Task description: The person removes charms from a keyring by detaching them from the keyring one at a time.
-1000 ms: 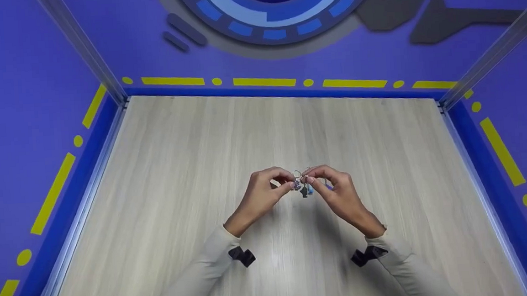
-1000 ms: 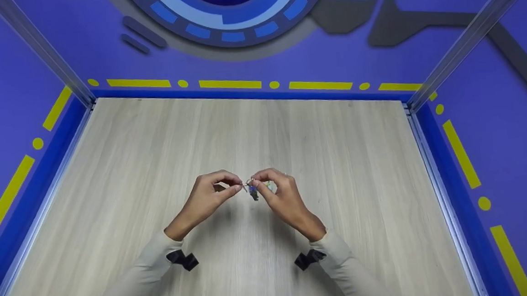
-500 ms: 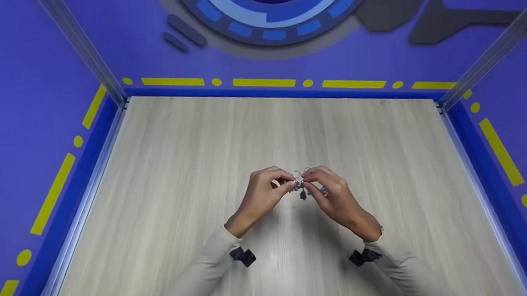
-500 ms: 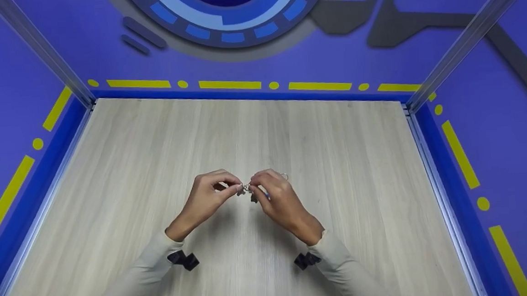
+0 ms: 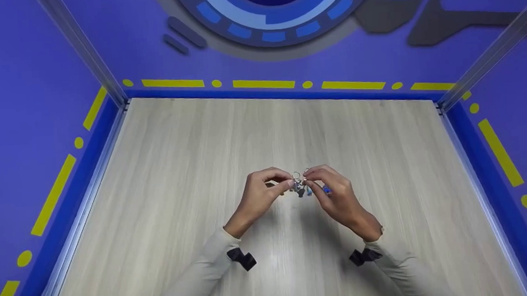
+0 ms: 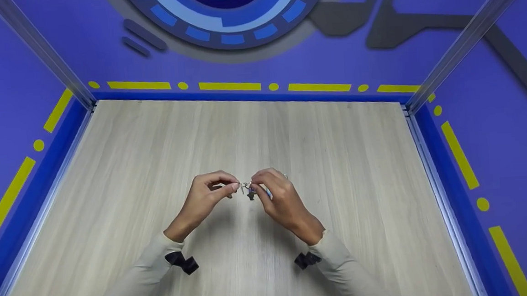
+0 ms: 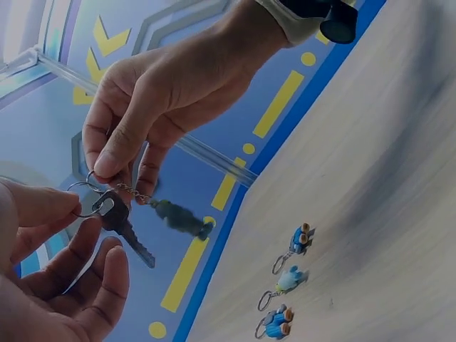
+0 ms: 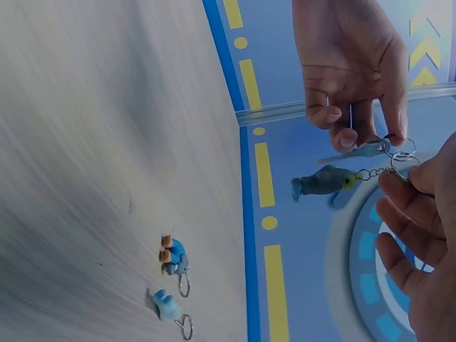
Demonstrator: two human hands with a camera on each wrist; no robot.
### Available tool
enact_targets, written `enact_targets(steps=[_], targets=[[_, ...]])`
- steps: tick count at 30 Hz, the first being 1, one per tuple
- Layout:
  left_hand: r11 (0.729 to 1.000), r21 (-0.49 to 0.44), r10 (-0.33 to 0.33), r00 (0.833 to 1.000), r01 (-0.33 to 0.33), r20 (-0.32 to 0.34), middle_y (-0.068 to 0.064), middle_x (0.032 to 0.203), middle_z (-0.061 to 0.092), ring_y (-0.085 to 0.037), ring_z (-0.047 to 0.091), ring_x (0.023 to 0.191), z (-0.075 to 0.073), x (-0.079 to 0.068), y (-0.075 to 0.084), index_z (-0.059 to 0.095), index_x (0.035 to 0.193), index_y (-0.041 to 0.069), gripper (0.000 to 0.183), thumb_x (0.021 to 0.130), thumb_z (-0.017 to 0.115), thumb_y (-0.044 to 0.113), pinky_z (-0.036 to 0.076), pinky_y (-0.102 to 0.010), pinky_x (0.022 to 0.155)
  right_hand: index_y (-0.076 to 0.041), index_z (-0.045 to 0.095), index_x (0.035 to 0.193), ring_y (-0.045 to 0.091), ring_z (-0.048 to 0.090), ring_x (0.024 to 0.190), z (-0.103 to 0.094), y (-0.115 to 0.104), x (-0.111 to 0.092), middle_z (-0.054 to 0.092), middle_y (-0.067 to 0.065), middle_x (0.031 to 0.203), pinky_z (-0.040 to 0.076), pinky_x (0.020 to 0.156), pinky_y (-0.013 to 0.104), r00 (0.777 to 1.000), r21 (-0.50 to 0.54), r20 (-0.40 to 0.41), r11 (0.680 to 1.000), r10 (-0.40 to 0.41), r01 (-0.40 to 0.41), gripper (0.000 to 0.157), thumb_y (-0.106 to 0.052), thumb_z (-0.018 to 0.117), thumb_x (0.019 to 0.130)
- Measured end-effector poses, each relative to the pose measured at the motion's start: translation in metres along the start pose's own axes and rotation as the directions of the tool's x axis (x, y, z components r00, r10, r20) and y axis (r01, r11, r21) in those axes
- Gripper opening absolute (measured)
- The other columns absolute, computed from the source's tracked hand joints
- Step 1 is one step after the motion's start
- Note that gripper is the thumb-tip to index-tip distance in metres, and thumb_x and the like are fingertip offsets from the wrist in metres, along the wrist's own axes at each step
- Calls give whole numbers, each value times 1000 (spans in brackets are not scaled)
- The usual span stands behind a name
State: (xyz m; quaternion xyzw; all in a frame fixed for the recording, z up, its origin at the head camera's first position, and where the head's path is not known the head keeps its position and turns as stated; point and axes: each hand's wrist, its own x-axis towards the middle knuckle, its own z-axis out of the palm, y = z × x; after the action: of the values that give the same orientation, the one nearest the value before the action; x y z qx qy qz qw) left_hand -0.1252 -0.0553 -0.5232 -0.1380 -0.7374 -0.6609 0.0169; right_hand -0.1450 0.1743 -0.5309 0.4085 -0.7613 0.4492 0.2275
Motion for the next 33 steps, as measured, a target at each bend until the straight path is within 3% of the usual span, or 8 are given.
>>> enact_targets(steps=[8, 14, 19, 27, 33], targets=[[990, 137, 23, 997, -34, 79, -3, 102, 80, -11, 73, 92, 0, 1, 1, 82, 103, 8, 3, 101, 80, 9, 63, -33, 77, 1, 76, 108, 35, 77, 104, 0, 0, -3, 79, 15, 109, 56, 104, 23, 998, 65, 4, 996, 63, -63, 26, 21, 76, 91], [977, 201, 46, 994, -65, 99, -3, 101, 80, -11, 71, 91, 3, 1, 4, 83, 103, 9, 3, 101, 81, 9, 61, -39, 77, 1, 75, 108, 35, 77, 104, 1, 1, -4, 79, 15, 108, 56, 104, 26, 999, 29, 31, 999, 24, -25, 27, 20, 78, 90], [965, 245, 67, 992, -92, 110, 1, 100, 79, -10, 70, 89, 4, 2, 6, 84, 103, 7, 6, 102, 80, 12, 61, -35, 76, 0, 75, 107, 33, 77, 104, 1, 1, -4, 78, 15, 109, 59, 100, 29, 998, -15, 59, 1000, 0, 1, 27, 18, 80, 89], [962, 247, 104, 992, -120, 76, 4, 97, 79, -8, 69, 87, 5, 1, 6, 82, 97, 11, 5, 100, 81, 7, 60, -36, 75, -2, 74, 106, 33, 76, 107, -2, -1, -1, 77, 17, 109, 62, 93, 37, 995, -10, 100, 1000, 10, -9, 23, 16, 79, 92], [963, 235, 131, 991, -132, 19, 4, 94, 78, -8, 69, 85, 7, 1, 4, 83, 95, 12, 9, 98, 82, 3, 60, -34, 74, -4, 73, 102, 32, 75, 112, -2, -1, -3, 78, 13, 110, 57, 102, 29, 991, 28, 106, 996, 80, -83, 14, 9, 77, 97]])
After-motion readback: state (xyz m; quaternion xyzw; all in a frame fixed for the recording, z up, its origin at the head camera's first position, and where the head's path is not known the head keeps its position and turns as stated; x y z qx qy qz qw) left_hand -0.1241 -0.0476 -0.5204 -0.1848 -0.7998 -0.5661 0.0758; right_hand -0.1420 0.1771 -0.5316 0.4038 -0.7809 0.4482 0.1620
